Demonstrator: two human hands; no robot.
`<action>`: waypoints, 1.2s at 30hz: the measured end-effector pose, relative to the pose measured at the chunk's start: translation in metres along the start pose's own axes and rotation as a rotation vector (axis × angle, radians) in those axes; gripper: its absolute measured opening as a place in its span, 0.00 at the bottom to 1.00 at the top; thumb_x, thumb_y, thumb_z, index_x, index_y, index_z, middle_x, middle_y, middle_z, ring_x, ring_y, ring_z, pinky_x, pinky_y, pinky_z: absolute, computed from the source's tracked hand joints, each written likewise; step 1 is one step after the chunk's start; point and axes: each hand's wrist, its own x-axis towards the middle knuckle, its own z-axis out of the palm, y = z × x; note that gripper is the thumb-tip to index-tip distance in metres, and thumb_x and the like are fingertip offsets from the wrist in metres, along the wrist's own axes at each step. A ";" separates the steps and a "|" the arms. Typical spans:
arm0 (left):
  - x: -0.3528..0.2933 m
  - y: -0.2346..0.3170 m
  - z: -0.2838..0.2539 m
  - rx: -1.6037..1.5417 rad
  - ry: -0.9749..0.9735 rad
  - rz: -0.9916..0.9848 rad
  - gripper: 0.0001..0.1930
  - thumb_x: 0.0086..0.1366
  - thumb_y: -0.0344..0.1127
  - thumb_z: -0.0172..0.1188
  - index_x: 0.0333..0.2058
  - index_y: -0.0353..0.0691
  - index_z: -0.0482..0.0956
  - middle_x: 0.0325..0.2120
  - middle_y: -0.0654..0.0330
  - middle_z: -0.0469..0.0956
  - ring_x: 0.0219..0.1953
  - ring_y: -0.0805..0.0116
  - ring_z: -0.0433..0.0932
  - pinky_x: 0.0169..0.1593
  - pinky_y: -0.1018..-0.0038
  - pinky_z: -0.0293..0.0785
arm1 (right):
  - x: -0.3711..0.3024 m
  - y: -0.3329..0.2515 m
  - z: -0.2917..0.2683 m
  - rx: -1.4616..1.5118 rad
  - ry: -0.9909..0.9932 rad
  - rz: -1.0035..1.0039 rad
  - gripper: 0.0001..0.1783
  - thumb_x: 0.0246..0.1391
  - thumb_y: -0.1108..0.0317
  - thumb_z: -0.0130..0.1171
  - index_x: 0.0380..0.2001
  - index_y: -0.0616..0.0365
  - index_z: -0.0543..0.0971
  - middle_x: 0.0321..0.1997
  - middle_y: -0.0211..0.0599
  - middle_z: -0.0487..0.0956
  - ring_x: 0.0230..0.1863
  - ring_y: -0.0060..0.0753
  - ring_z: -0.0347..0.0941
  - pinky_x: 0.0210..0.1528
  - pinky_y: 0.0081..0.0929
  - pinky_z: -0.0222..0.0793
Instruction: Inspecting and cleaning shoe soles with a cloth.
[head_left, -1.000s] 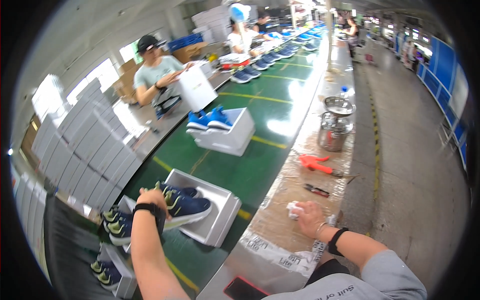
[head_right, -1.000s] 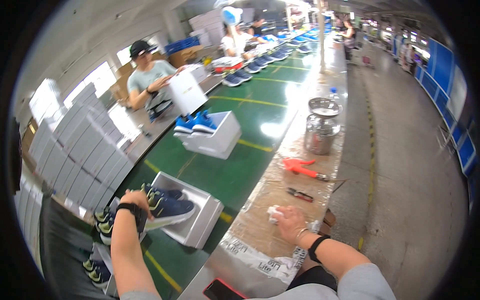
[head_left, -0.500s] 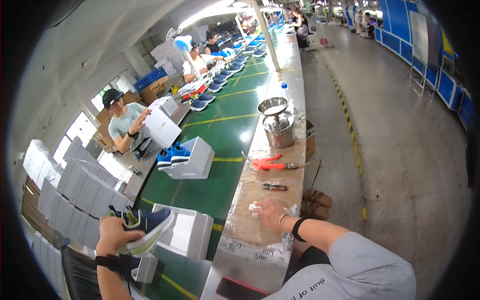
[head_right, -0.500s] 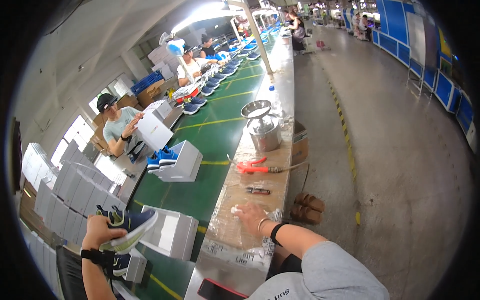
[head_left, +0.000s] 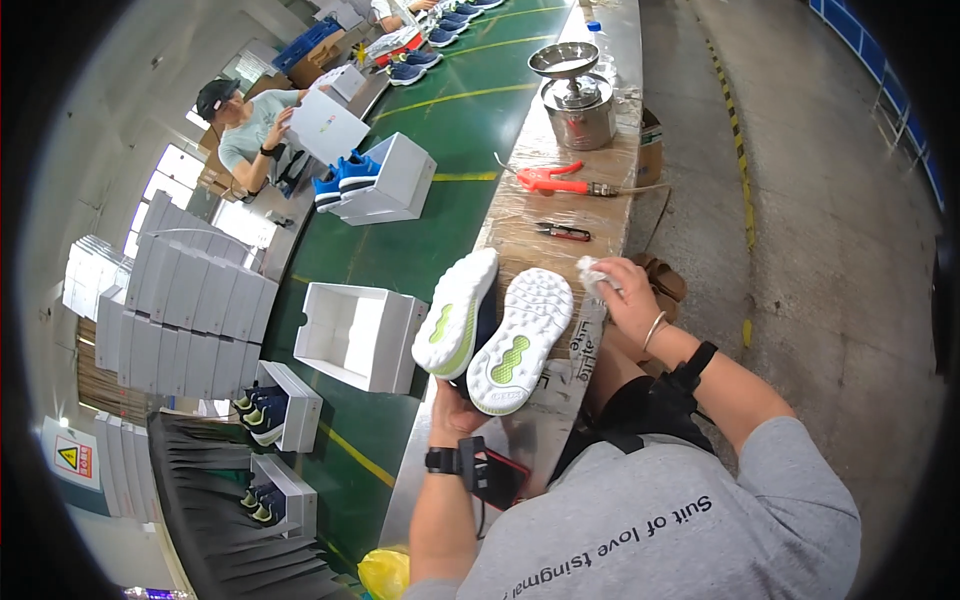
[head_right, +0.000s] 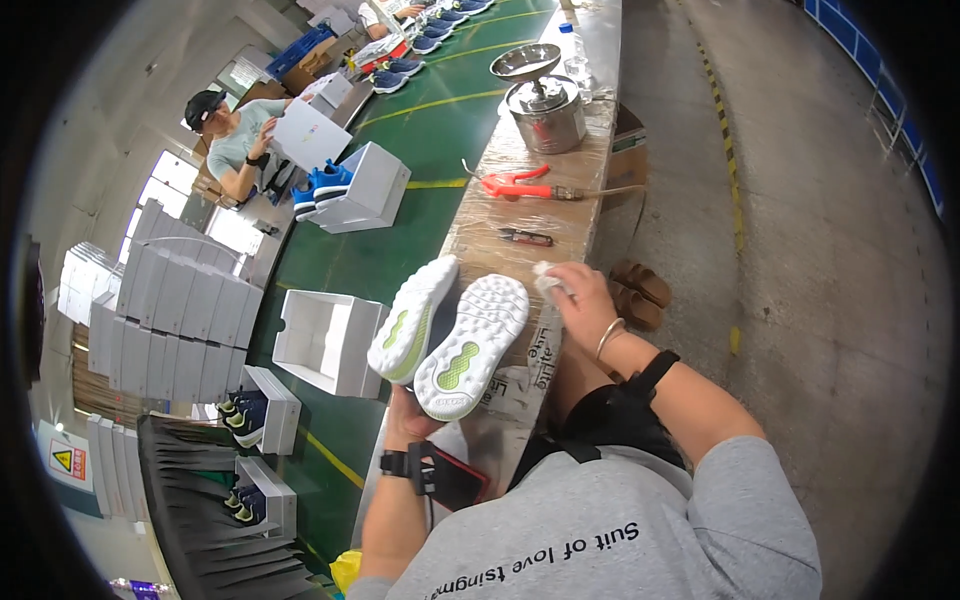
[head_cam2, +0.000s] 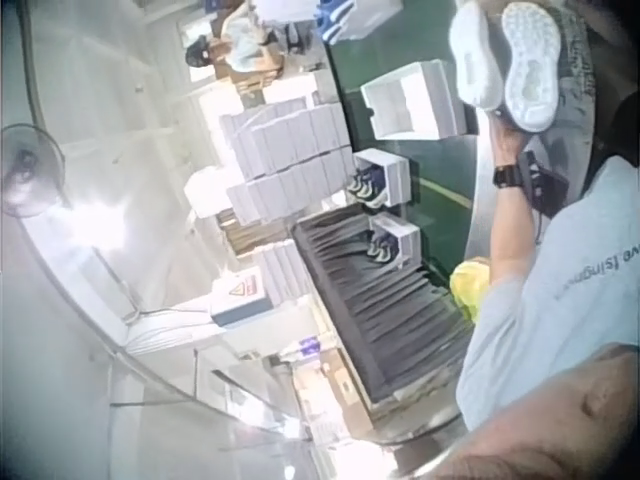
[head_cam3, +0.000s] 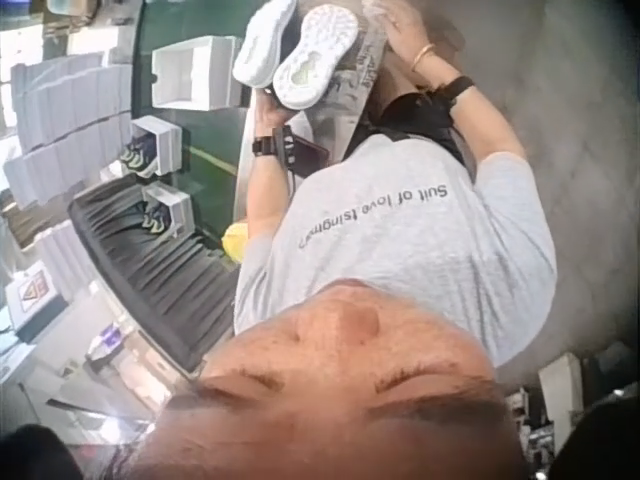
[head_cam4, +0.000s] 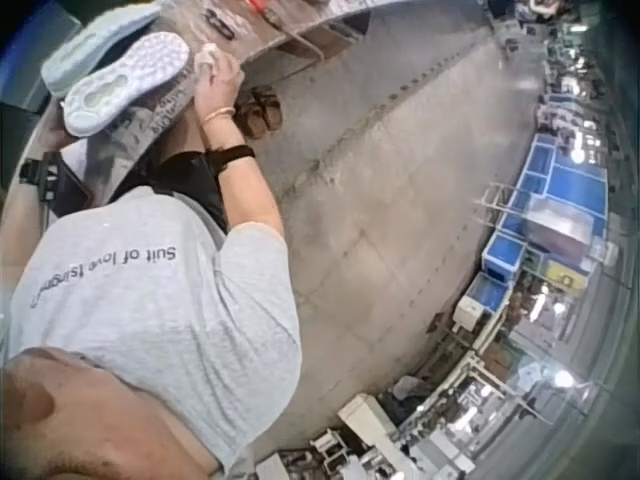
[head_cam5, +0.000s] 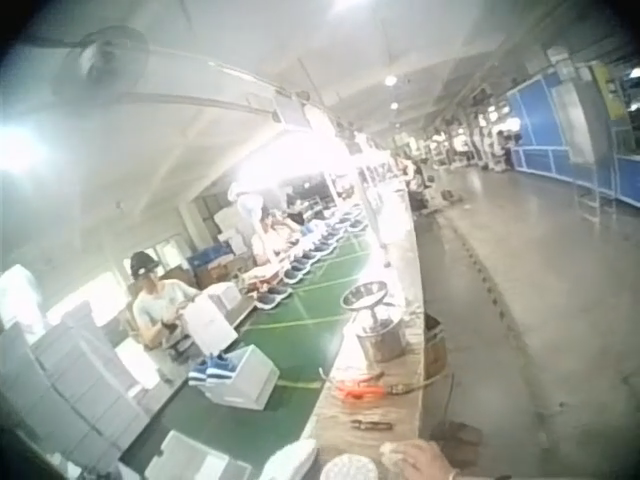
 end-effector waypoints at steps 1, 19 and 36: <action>0.001 -0.011 0.002 -0.031 0.002 -0.007 0.34 0.61 0.62 0.45 0.54 0.38 0.66 0.52 0.52 0.69 0.53 0.55 0.69 0.58 0.57 0.63 | 0.001 -0.018 -0.001 0.031 -0.079 -0.036 0.13 0.48 0.71 0.54 0.40 0.55 0.76 0.46 0.42 0.73 0.49 0.46 0.65 0.54 0.35 0.58; -0.012 -0.035 -0.021 -0.064 0.157 0.137 0.32 0.64 0.57 0.44 0.55 0.35 0.63 0.53 0.49 0.67 0.51 0.52 0.70 0.52 0.56 0.70 | 0.046 -0.036 0.050 -0.254 -0.597 -0.544 0.15 0.44 0.71 0.52 0.38 0.52 0.78 0.41 0.37 0.75 0.43 0.40 0.69 0.48 0.37 0.64; -0.012 -0.031 -0.020 -0.124 0.113 0.131 0.32 0.64 0.58 0.42 0.56 0.37 0.63 0.54 0.48 0.66 0.53 0.51 0.69 0.53 0.54 0.69 | -0.010 -0.024 0.021 -0.137 -0.399 -0.517 0.13 0.46 0.73 0.54 0.37 0.53 0.78 0.46 0.39 0.75 0.45 0.44 0.68 0.51 0.37 0.62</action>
